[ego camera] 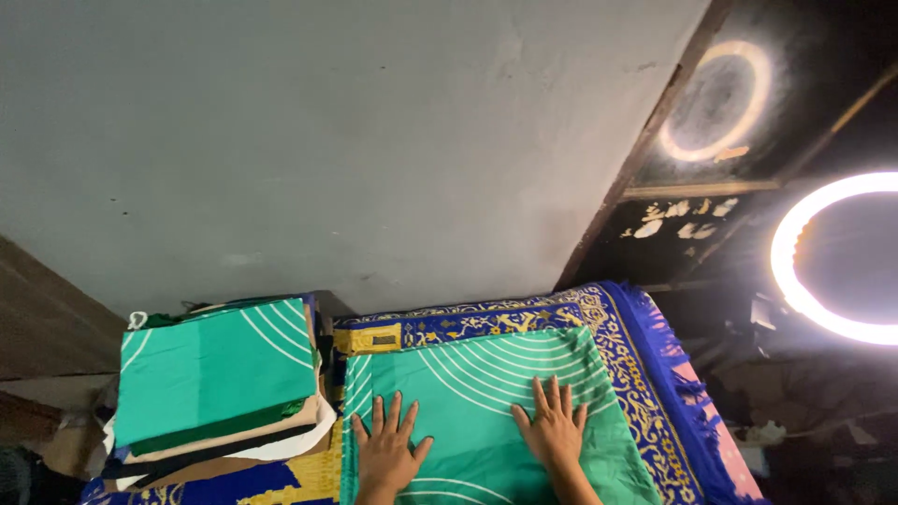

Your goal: Folding a green patterned cloth neatly on a mattress

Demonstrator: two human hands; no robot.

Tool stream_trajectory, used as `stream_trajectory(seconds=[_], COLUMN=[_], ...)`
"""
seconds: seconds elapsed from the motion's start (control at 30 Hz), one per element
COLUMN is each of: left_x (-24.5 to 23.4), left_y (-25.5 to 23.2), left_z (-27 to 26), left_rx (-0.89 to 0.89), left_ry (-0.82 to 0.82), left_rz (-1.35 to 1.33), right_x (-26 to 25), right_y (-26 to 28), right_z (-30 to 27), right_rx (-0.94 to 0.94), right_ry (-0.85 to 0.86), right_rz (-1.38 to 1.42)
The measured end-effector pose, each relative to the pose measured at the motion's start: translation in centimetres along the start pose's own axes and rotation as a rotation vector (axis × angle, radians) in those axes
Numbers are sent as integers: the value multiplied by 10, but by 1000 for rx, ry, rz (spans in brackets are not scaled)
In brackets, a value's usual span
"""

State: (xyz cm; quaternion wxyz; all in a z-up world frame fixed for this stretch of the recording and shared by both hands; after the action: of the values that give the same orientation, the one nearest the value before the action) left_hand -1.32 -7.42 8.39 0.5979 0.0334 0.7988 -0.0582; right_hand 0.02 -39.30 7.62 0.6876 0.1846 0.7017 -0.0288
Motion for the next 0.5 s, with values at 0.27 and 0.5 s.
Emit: stream_trajectory(seconds=[0.27,0.5], left_x=[31,23], left_y=[2,-6], left_z=[-11,-74], left_rx=[64,352], left_ry=[-232,-842], left_rz=[52,9], right_x=[3,-3], right_y=[-95,-151], right_z=[-25,-49], right_rx=[93,182], right_ry=[7,-59], right_rz=[-55,-111])
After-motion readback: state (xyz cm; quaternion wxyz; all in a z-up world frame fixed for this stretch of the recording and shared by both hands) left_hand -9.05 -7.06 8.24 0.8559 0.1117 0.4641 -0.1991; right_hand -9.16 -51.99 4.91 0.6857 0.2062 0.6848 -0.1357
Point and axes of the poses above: each hand's wrist, its own z-axis towards the middle knuckle, its own x-axis out of the palm, y = z × x, the point moved 10 cm from there along z, towards the middle knuckle, and after that the axes turned 6 degrees about z, right-handed, at the moved point
